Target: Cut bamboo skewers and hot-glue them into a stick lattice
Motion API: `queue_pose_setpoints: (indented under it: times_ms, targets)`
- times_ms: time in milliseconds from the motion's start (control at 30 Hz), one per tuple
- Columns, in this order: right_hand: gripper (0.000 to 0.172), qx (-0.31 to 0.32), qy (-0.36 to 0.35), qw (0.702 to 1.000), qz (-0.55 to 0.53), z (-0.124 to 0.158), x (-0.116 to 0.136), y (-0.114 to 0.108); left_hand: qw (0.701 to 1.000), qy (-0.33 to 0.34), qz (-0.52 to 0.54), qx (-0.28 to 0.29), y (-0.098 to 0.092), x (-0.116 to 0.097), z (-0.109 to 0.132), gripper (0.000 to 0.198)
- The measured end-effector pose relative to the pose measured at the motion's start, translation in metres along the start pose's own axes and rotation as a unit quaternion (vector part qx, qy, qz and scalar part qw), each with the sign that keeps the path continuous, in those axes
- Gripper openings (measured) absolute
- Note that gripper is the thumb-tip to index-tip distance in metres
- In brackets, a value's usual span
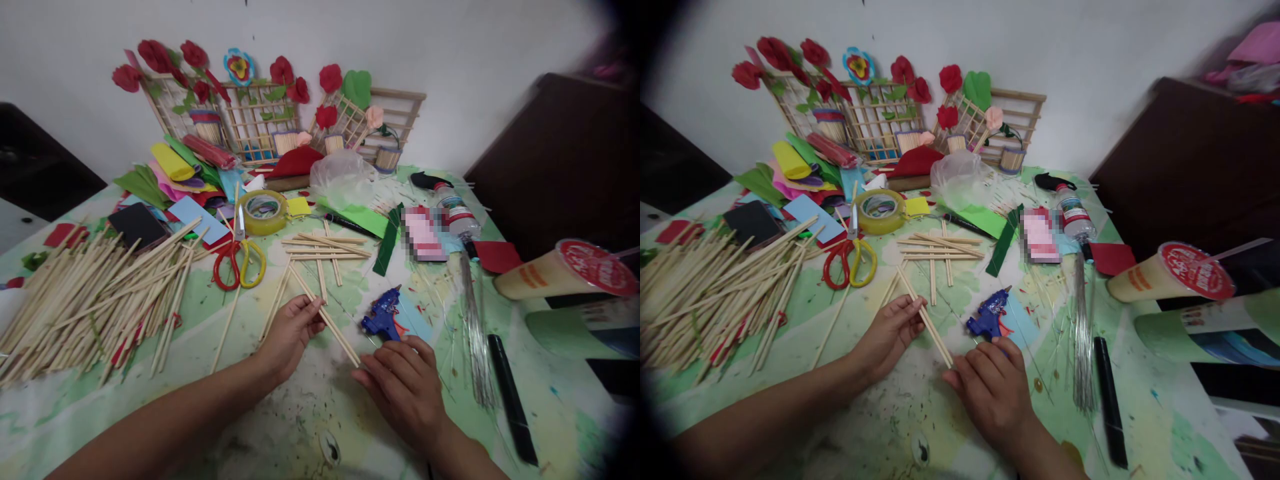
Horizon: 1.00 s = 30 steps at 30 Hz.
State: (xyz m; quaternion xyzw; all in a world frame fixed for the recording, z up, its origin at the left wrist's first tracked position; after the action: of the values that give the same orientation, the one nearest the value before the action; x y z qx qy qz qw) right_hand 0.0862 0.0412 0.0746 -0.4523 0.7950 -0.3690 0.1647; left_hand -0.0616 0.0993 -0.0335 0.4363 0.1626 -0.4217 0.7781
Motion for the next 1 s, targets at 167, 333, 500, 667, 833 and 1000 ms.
queue_pose_setpoints:
  times_ms: [167,333,500,667,833,1000]
  targets:
    - [0.008,0.002,-0.004,1.0,-0.001,0.0006,-0.0002,0.0009,1.0,-0.016,0.007,-0.001,-0.0002,0.0048,-0.0009,0.021]
    - [0.006,0.004,0.004,1.0,-0.002,0.0034,-0.0027,0.0031,1.0,-0.021,0.006,0.001,-0.0002,0.0063,-0.0014,0.021]
    - [0.007,-0.001,0.008,1.0,-0.012,0.0041,-0.0034,0.003,1.0,-0.021,-0.001,0.005,0.0006,0.0066,-0.0017,0.018]
    - [0.008,-0.008,0.01,1.0,-0.016,0.0041,-0.0024,0.0017,1.0,-0.019,-0.009,0.013,0.0005,0.0079,-0.0024,0.019]
    - [0.008,-0.01,0.009,1.0,-0.019,0.005,-0.0017,0.004,1.0,-0.014,-0.015,0.015,0.0016,0.0068,-0.0032,0.018]
    - [0.008,-0.009,0.008,1.0,-0.023,0.0047,-0.0042,0.0066,0.999,-0.008,-0.035,0.009,0.0058,0.0063,-0.0004,0.02]
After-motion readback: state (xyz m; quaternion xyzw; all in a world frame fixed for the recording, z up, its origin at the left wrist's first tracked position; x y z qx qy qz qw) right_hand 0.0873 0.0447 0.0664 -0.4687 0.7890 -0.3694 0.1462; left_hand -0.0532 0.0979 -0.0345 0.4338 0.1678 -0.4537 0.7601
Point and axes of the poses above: each hand's wrist, its own z-axis away from the middle knuckle, its own y-axis out of the palm, x = y × z, the point moved 9 cm from there along -z, towards the middle knuckle, and after that the axes turned 11 degrees about -y, right-handed, at the moved point
